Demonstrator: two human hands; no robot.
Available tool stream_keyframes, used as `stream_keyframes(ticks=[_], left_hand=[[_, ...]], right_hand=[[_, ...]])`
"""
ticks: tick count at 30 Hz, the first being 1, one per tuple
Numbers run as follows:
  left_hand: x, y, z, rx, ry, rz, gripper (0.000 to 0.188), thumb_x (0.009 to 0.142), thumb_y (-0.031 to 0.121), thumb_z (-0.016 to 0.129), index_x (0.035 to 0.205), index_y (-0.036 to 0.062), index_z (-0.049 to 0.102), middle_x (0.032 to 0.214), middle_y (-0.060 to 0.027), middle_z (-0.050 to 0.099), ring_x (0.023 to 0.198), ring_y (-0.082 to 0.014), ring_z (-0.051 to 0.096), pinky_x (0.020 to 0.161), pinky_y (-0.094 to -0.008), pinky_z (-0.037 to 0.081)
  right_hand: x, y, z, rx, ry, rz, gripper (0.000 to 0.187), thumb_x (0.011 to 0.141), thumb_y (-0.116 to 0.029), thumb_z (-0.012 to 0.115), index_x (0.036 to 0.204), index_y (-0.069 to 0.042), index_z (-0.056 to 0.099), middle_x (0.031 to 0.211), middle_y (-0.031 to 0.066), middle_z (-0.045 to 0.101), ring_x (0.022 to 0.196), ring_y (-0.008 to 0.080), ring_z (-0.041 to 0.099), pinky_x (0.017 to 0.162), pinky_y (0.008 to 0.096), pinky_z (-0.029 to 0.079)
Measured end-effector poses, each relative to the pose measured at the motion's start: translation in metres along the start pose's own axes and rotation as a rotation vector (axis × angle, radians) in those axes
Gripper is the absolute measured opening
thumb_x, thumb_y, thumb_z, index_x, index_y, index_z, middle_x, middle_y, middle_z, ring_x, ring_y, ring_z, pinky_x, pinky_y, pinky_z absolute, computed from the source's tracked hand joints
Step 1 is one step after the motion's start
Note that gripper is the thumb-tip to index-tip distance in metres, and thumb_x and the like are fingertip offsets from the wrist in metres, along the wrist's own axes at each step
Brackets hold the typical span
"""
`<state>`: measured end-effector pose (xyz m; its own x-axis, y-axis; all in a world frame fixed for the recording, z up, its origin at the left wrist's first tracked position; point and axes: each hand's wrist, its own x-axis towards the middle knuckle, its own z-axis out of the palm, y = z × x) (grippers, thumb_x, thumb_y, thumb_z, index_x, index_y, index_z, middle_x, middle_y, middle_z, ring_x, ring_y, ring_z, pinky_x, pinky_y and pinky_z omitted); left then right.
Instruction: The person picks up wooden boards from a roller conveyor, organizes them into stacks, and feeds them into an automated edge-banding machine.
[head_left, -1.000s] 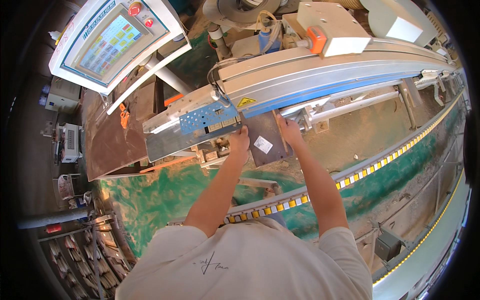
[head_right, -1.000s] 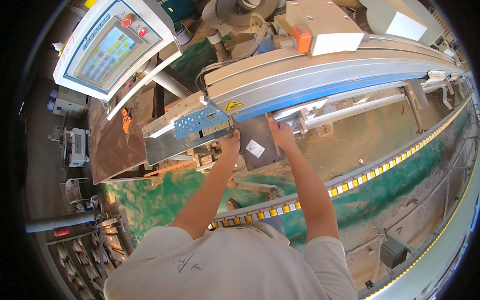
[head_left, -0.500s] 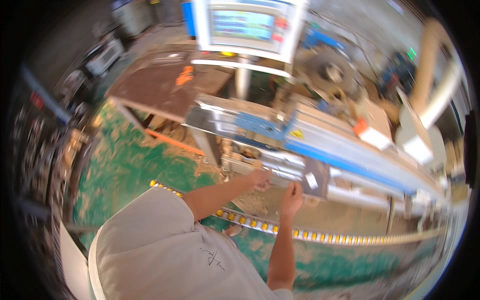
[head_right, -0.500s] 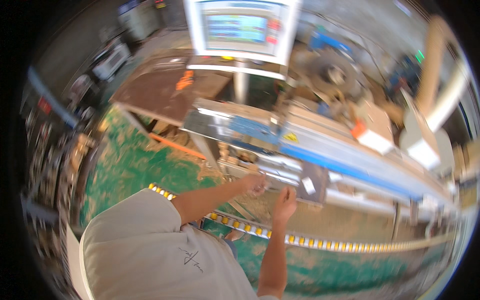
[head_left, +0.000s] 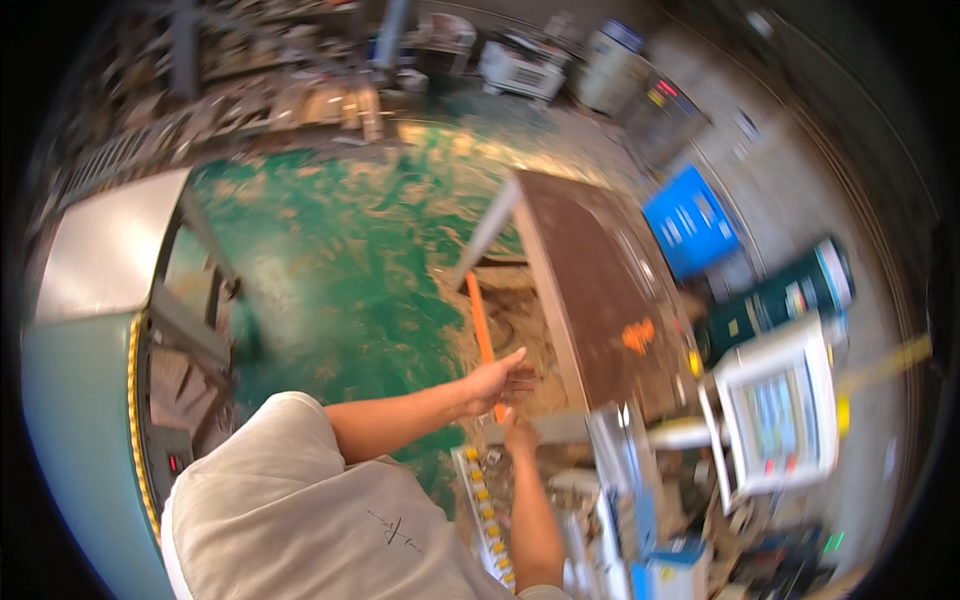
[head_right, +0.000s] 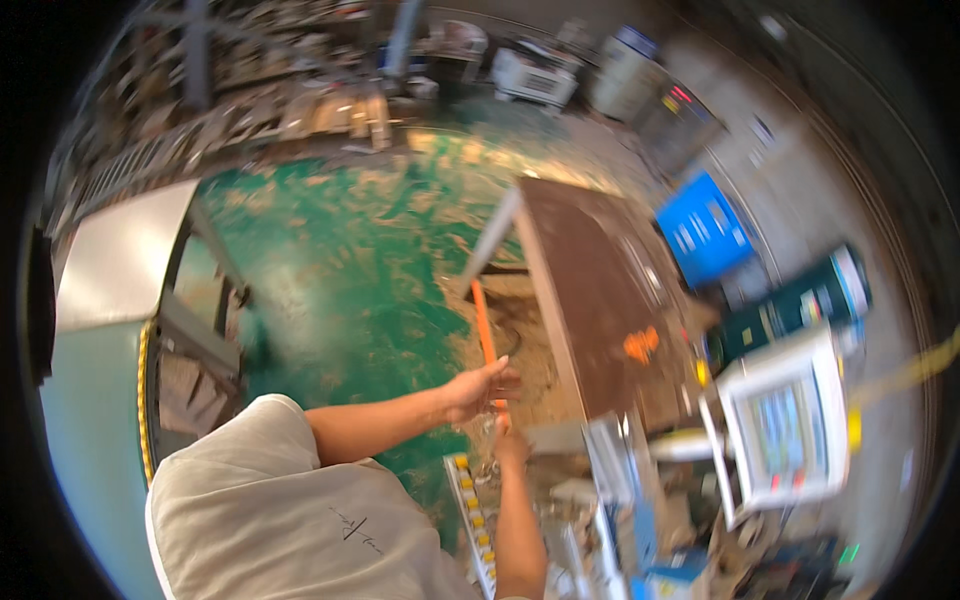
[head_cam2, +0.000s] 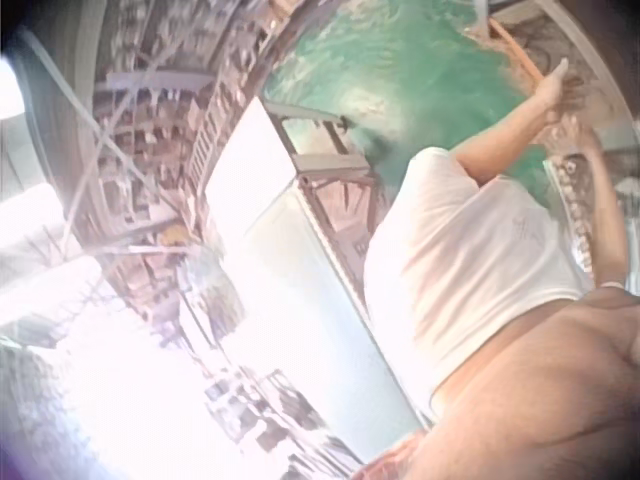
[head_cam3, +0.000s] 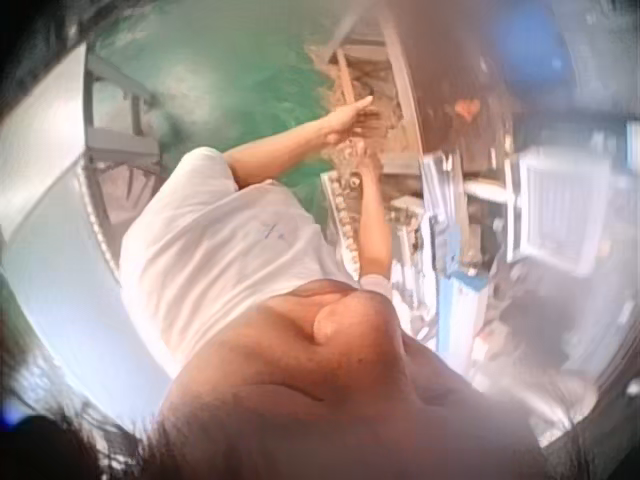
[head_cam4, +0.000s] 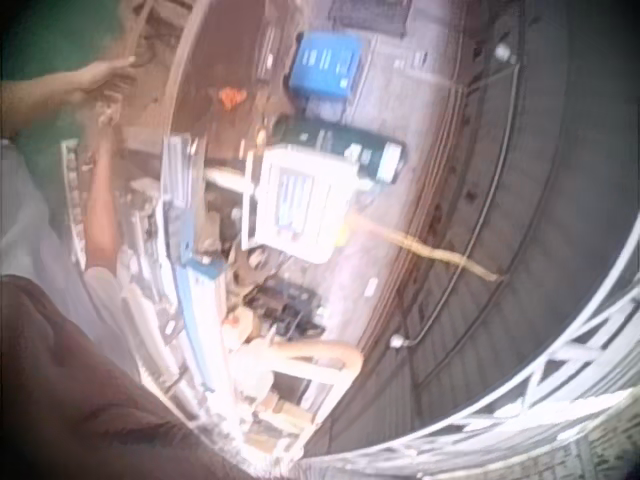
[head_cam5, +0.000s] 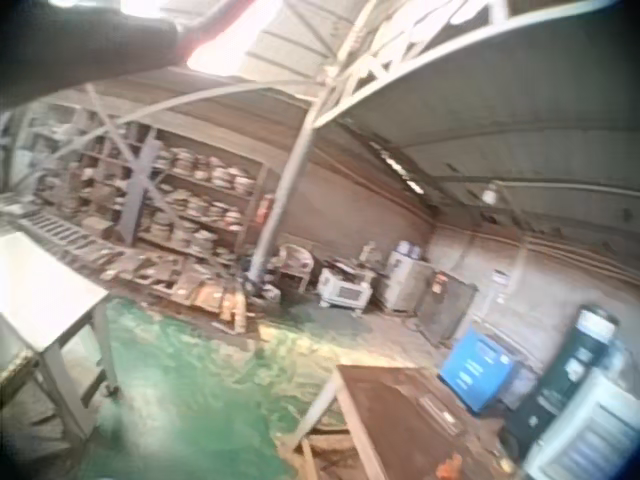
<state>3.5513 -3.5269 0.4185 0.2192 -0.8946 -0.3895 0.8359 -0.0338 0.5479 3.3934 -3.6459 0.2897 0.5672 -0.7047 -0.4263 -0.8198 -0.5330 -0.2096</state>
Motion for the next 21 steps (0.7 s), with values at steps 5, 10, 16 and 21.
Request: stream_keyframes(ticks=[5,10,16,21], left_hand=[[-0.05,0.169,-0.112,0.399,0.402,0.826,0.037,0.106,0.029,0.056,0.129,0.0012,0.063,0.121,-0.0038,0.068,0.109,-0.0146,0.064,0.098,-0.0323,0.049],[-0.026,0.172,-0.159,1.196,0.348,1.034,0.046,0.098,0.037,0.063,0.13,0.0033,0.062,0.134,-0.0205,0.061,0.125,-0.0311,0.059,0.106,-0.0405,0.046],[0.004,0.094,-0.441,0.832,1.12,0.148,0.054,0.096,0.046,0.055,0.123,0.001,0.066,0.12,-0.0229,0.068,0.114,-0.0393,0.063,0.093,-0.0482,0.049],[-0.148,0.065,-0.569,0.533,1.307,-0.416,0.04,0.092,0.033,0.064,0.101,-0.0052,0.069,0.092,-0.0189,0.07,0.088,-0.0321,0.071,0.066,-0.0398,0.06]], right_hand=[[0.057,-0.181,0.069,0.969,-0.472,0.015,0.063,0.105,-0.054,0.04,0.146,-0.008,0.049,0.144,0.0156,0.057,0.127,0.0339,0.059,0.105,0.0503,0.045],[0.115,-0.296,0.052,1.567,-0.74,-0.34,0.075,0.101,-0.064,0.039,0.151,-0.008,0.04,0.149,0.0147,0.05,0.135,0.0313,0.051,0.109,0.0518,0.043],[0.188,-0.361,-0.114,1.474,-1.013,-0.221,0.059,0.103,-0.051,0.051,0.137,-0.003,0.055,0.131,0.0186,0.066,0.112,0.0304,0.068,0.097,0.0415,0.055],[0.396,-0.23,-0.235,0.691,0.083,-0.266,0.049,0.093,-0.022,0.074,0.133,0.0,0.059,0.114,0.0145,0.072,0.099,0.0199,0.071,0.09,0.0345,0.057]])
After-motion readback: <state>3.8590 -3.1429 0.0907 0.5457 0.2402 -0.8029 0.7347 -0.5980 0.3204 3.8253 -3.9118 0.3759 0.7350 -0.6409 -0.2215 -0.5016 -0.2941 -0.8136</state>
